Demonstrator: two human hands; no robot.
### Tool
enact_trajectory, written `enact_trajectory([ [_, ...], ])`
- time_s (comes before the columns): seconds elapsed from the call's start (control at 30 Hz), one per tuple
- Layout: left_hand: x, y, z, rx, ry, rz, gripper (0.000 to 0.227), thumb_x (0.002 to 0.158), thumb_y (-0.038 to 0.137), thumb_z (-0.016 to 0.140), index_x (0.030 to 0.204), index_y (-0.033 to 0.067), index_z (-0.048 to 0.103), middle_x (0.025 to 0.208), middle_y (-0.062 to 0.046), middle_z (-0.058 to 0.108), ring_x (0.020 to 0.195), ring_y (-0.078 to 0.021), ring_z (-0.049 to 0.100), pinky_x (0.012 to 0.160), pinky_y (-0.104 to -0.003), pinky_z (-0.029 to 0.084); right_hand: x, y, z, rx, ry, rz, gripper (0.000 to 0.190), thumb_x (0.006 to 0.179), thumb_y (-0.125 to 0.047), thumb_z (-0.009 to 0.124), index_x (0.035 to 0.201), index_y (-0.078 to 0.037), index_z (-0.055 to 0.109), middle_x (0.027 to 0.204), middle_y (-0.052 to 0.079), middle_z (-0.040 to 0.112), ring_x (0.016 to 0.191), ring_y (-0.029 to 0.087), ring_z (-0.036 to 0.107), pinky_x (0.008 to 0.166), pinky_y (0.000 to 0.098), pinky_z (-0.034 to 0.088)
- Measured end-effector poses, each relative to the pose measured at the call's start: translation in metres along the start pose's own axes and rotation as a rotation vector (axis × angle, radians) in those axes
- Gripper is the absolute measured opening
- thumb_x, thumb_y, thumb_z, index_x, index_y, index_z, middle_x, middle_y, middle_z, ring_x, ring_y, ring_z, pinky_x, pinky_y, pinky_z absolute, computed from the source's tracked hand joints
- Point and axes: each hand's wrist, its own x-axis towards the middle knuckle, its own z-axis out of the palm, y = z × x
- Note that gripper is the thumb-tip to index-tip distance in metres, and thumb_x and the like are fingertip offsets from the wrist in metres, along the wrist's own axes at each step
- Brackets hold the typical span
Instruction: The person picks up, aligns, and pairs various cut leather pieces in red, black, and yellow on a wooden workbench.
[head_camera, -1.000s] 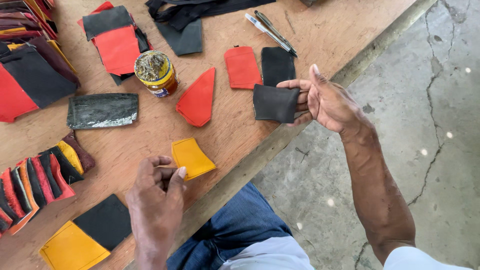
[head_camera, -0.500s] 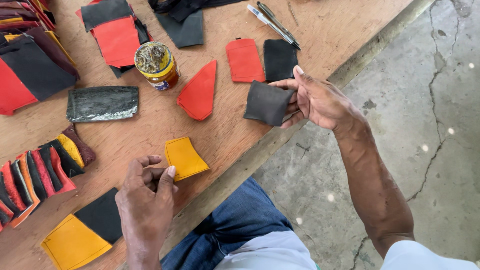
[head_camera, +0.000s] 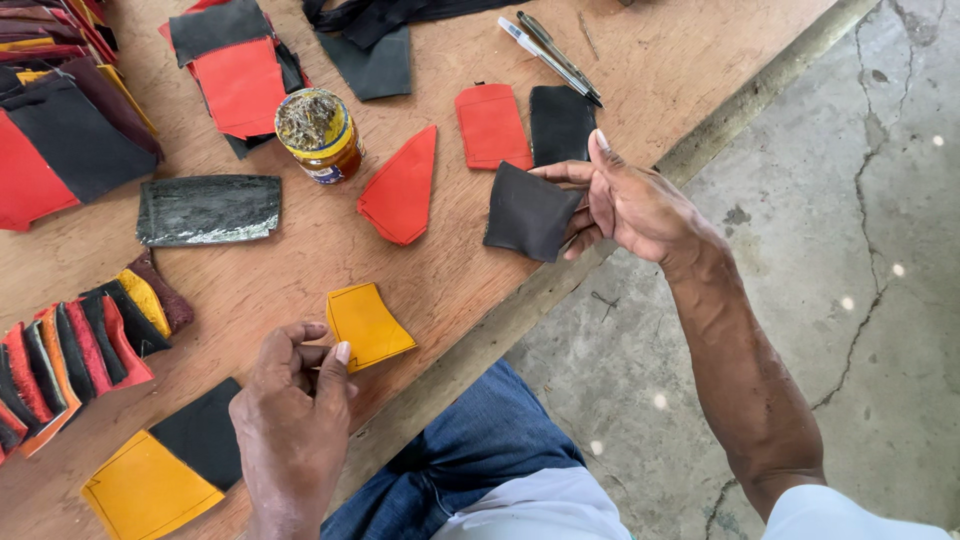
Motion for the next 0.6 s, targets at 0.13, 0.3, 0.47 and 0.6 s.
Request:
enact_trajectory([
  [0.13, -0.002, 0.001, -0.001, 0.051, 0.018, 0.072, 0.022, 0.094, 0.010, 0.067, 0.113, -0.0010, 0.064, 0.082, -0.009, 0.078, 0.065, -0.0134, 0.076, 0.059, -0.027, 0.058, 0.000, 0.000, 0.001, -0.023, 0.011, 0.006, 0.098, 0.100, -0.072, 0.024, 0.149, 0.010, 0.048, 0.109, 0.019, 0.074, 0.093, 0.021, 0.074, 0.073, 0.0355, 0.064],
  [0.3, -0.008, 0.005, -0.008, 0.169, 0.075, 0.104, 0.019, 0.100, 0.012, 0.060, 0.113, -0.0008, 0.063, 0.077, -0.010, 0.073, 0.060, -0.0167, 0.075, 0.056, -0.031, 0.055, -0.005, -0.001, 0.005, -0.091, 0.059, -0.010, 0.074, 0.099, -0.054, 0.046, 0.147, 0.002, 0.052, 0.107, 0.015, 0.072, 0.087, 0.015, 0.073, 0.070, 0.0322, 0.064],
  [0.47, -0.018, -0.003, -0.028, 0.133, 0.222, 0.175, 0.015, 0.102, 0.011, 0.062, 0.111, -0.0014, 0.064, 0.074, -0.010, 0.069, 0.057, -0.0165, 0.069, 0.054, -0.032, 0.052, -0.010, -0.013, 0.027, -0.372, 0.058, -0.130, 0.060, 0.090, -0.011, 0.077, 0.148, -0.003, 0.061, 0.107, 0.011, 0.066, 0.088, 0.011, 0.063, 0.076, 0.0273, 0.059],
  [0.6, -0.020, -0.011, -0.032, 0.155, 0.290, 0.274, 0.014, 0.101, 0.009, 0.065, 0.111, -0.0015, 0.067, 0.080, -0.010, 0.069, 0.065, -0.0171, 0.068, 0.058, -0.032, 0.053, -0.008, -0.017, 0.050, -0.442, 0.052, -0.096, 0.059, 0.082, -0.012, 0.077, 0.138, -0.004, 0.060, 0.125, 0.002, 0.071, 0.088, 0.010, 0.067, 0.071, 0.0264, 0.062],
])
